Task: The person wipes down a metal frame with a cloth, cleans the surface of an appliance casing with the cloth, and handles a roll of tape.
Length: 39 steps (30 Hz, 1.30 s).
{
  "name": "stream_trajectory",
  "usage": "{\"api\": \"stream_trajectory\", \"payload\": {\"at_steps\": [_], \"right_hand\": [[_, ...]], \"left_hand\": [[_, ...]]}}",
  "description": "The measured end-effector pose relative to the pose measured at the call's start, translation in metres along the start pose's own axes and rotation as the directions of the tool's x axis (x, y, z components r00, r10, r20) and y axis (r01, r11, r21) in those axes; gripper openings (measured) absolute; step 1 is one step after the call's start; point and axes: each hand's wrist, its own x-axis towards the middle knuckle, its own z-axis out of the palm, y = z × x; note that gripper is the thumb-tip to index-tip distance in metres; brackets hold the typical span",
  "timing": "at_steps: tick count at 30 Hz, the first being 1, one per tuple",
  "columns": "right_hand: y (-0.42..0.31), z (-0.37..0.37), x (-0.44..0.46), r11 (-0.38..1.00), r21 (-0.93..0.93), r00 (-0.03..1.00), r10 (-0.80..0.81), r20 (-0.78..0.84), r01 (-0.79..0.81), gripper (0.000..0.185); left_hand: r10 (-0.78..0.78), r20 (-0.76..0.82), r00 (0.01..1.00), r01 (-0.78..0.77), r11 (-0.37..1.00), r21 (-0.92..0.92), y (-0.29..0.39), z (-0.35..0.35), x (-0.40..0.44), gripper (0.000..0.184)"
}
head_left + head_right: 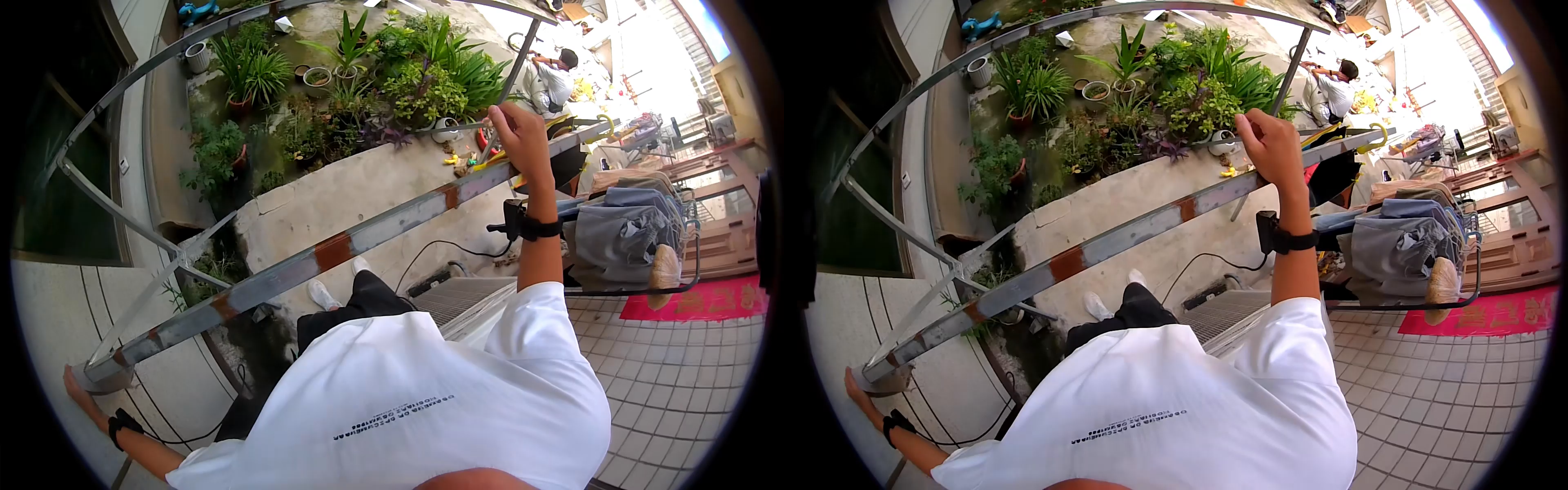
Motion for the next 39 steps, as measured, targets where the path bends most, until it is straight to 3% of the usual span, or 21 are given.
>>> {"api": "stream_trajectory", "payload": {"at_steps": [3,6,13,14,16,17,18,20,21,24,27,30,33,35,39], "right_hand": [[0.006,-0.001,0.006,0.996,-0.081,0.983,0.037,0.179,-0.023,0.03],[0.004,-0.001,0.006,1.0,0.001,0.982,-0.025,0.188,0.025,0.03],[0.011,0.002,0.005,1.0,0.022,0.989,-0.005,0.146,0.002,0.03],[0.012,0.003,0.005,0.999,0.033,0.989,-0.007,0.15,0.002,0.03],[0.012,0.002,0.005,1.0,0.013,0.99,-0.015,0.141,0.013,0.029],[0.013,0.003,0.005,1.0,0.024,0.992,-0.013,0.127,0.01,0.029],[0.013,0.003,0.003,0.999,0.034,0.993,-0.008,0.114,0.004,0.029],[0.013,0.002,0.004,0.999,0.037,0.993,0.018,0.113,-0.023,0.028],[0.013,0.002,0.004,0.999,0.047,0.994,0.019,0.11,-0.025,0.028],[0.013,0.005,0.004,1.0,0.022,0.997,-0.023,0.079,0.022,0.028],[0.011,0.002,0.004,1.0,0.03,0.997,0.005,0.079,-0.008,0.028],[0.006,0.0,0.003,0.998,0.04,0.995,0.052,0.085,-0.055,0.028],[0.014,0.004,0.002,1.0,0.029,0.999,-0.001,0.037,0.0,0.029],[0.02,0.007,0.001,0.998,0.057,1.0,0.004,-0.007,-0.004,0.029],[0.021,0.001,0.0,0.999,0.049,1.0,0.022,0.005,-0.023,0.029]], "left_hand": [[-0.024,0.027,0.999,0.024,0.999,-0.021,0.007,0.0,0.003,0.047],[-0.05,0.045,0.998,0.052,0.997,-0.059,0.013,0.002,0.004,0.047],[-0.099,0.106,0.989,0.121,0.967,-0.222,0.026,0.007,0.005,0.048],[-0.109,0.084,0.991,0.127,0.956,-0.265,0.029,0.009,0.004,0.048],[-0.128,-0.182,0.975,0.059,0.937,-0.345,0.066,0.013,-0.014,0.051],[-0.144,-0.313,0.939,0.016,0.926,-0.377,0.084,0.014,-0.022,0.053],[-0.358,-0.406,0.841,0.084,0.827,-0.556,0.084,0.01,-0.019,0.05],[-0.745,-0.408,0.528,0.072,0.518,-0.852,0.08,-0.001,-0.009,0.043],[-0.792,-0.451,0.413,-0.013,0.489,-0.872,0.081,-0.006,-0.009,0.042],[-0.699,-0.623,0.351,-0.057,0.648,-0.76,0.089,-0.031,-0.018,0.038],[-0.426,-0.799,0.425,-0.057,0.868,-0.493,0.124,-0.055,-0.036,0.036],[-0.084,-0.768,0.635,-0.149,0.962,-0.229,0.196,-0.055,-0.051,0.034],[0.155,-0.465,0.871,-0.25,0.957,-0.148,0.293,-0.022,-0.081,0.033],[0.213,-0.195,0.957,-0.24,0.963,-0.127,0.354,0.01,-0.112,0.033],[0.046,0.219,0.975,-0.06,0.997,0.058,0.418,0.052,-0.163,0.032]]}}
